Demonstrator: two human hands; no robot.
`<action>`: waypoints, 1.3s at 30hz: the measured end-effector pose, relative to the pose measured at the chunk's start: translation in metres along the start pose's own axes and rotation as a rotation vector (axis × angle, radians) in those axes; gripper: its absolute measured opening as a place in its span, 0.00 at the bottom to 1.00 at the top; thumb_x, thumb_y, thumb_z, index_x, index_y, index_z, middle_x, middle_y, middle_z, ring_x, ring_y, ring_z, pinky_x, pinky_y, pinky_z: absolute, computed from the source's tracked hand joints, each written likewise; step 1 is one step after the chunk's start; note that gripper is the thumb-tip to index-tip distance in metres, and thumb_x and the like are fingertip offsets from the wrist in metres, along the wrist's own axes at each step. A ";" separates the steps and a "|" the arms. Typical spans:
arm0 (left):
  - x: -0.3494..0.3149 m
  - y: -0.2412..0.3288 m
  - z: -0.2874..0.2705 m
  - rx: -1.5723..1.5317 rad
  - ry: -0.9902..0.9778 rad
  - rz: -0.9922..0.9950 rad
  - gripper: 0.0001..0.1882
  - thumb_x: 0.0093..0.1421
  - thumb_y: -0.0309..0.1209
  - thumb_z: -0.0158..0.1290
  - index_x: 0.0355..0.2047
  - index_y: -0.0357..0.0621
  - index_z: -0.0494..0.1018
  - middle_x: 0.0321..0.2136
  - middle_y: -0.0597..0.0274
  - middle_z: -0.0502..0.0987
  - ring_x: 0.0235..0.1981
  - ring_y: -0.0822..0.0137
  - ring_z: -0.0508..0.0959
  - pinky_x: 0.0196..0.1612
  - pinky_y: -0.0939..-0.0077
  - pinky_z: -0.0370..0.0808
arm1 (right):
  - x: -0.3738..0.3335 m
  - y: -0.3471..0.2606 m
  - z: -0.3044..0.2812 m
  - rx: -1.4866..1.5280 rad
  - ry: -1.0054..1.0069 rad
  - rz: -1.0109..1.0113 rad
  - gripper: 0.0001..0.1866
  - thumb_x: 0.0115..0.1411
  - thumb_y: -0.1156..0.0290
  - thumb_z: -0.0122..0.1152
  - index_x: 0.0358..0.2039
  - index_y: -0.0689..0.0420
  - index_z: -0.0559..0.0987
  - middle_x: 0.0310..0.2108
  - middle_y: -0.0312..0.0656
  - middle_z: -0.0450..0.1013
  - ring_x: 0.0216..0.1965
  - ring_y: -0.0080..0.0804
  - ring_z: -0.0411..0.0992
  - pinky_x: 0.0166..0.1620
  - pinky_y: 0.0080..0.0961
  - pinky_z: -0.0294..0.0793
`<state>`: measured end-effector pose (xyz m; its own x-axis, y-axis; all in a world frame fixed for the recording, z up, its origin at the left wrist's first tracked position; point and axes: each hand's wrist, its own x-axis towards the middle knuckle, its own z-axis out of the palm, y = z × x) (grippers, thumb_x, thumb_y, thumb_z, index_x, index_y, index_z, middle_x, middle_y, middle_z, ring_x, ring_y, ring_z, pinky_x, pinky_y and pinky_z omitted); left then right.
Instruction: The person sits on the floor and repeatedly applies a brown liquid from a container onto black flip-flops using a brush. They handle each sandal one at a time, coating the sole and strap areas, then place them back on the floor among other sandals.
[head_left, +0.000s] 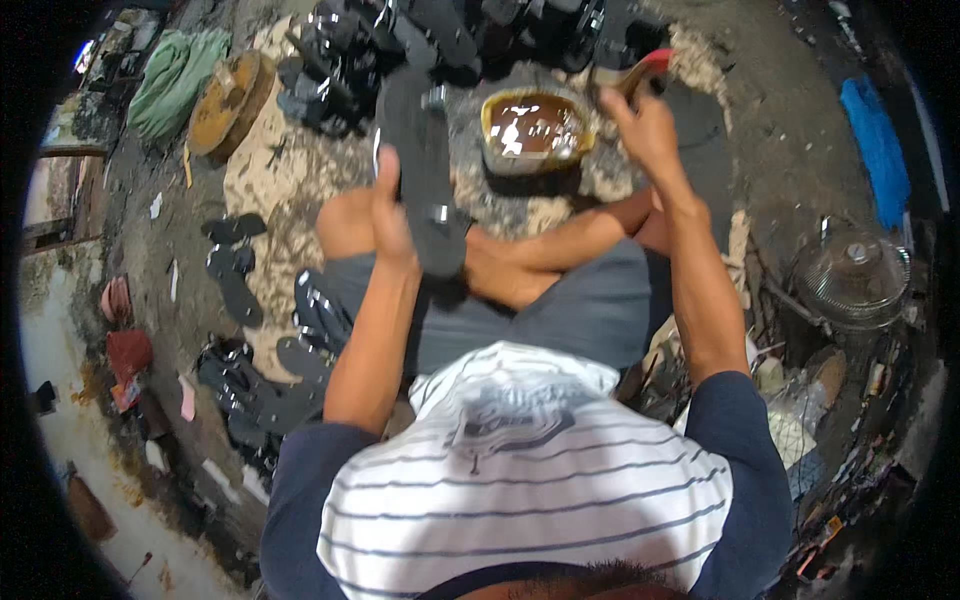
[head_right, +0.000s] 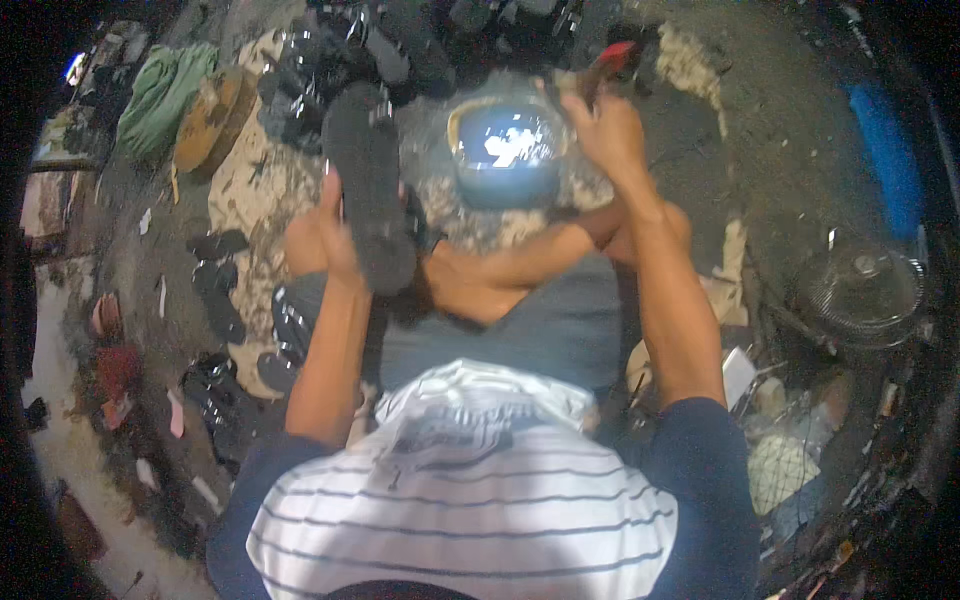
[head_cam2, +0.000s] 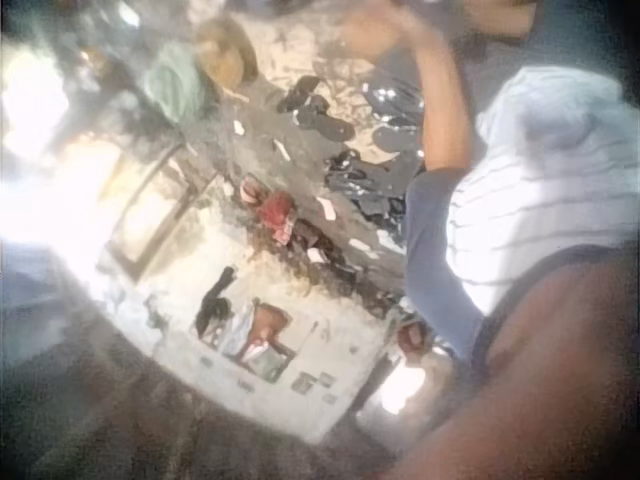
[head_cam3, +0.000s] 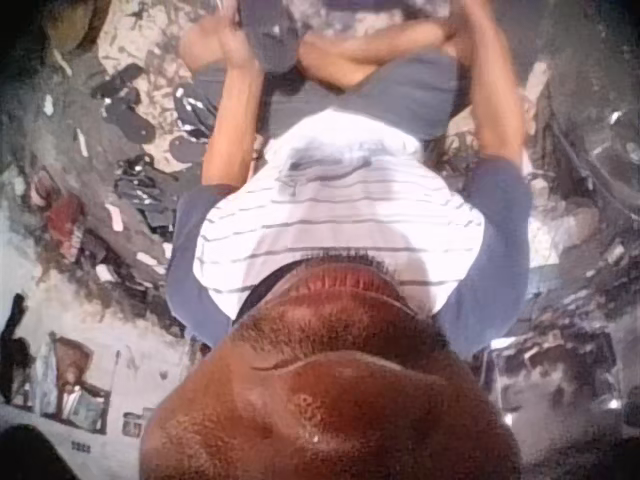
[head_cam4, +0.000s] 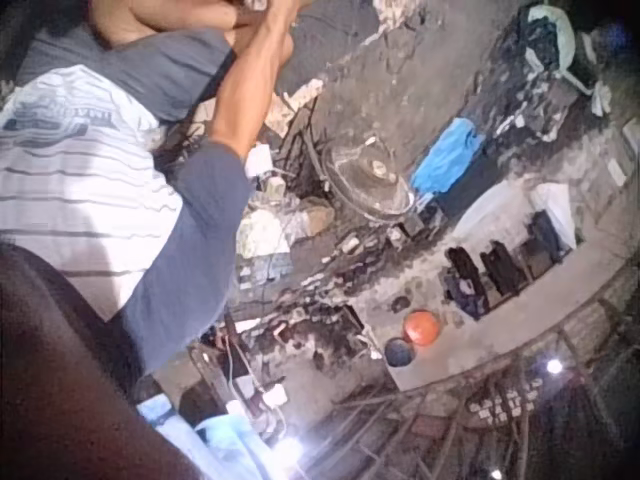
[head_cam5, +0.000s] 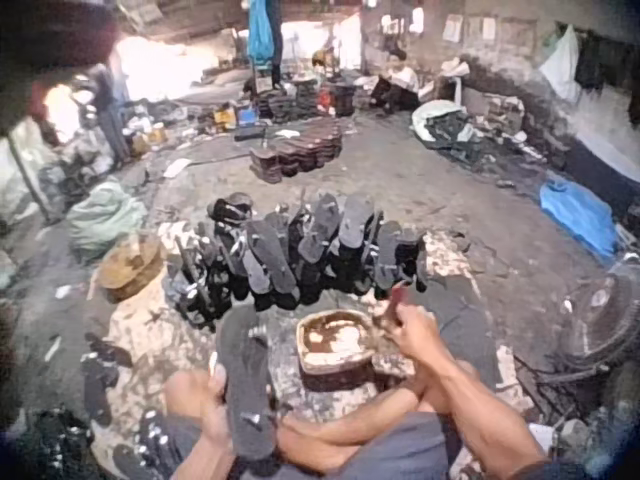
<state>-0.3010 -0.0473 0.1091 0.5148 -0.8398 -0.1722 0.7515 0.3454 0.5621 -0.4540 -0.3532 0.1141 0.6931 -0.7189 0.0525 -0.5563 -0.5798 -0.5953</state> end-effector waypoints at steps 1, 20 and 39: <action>0.010 0.003 0.002 -0.029 0.041 0.027 0.36 0.65 0.61 0.45 0.53 0.38 0.71 0.39 0.55 0.80 0.31 0.64 0.82 0.29 0.73 0.82 | -0.016 -0.030 -0.005 0.258 0.059 0.112 0.23 0.60 0.52 0.64 0.40 0.63 0.81 0.31 0.52 0.78 0.32 0.42 0.77 0.41 0.38 0.74; 0.049 0.001 0.055 -0.321 -0.221 0.043 0.33 0.68 0.57 0.41 0.59 0.43 0.67 0.52 0.49 0.75 0.51 0.56 0.77 0.57 0.55 0.74 | -0.024 -0.135 0.049 0.266 0.229 -0.839 0.13 0.48 0.72 0.66 0.36 0.55 0.76 0.35 0.47 0.72 0.38 0.49 0.70 0.38 0.44 0.66; 0.259 0.099 0.044 0.020 0.314 0.017 0.42 0.65 0.65 0.35 0.60 0.38 0.63 0.52 0.45 0.74 0.47 0.47 0.77 0.56 0.47 0.71 | -0.051 -0.107 -0.044 0.744 0.248 -0.204 0.13 0.66 0.65 0.60 0.44 0.62 0.80 0.41 0.41 0.78 0.43 0.26 0.73 0.46 0.23 0.72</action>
<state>-0.1115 -0.2490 0.1559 0.6319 -0.6626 -0.4021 0.7350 0.3476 0.5822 -0.4500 -0.2711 0.2107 0.5774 -0.7412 0.3423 0.0816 -0.3647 -0.9275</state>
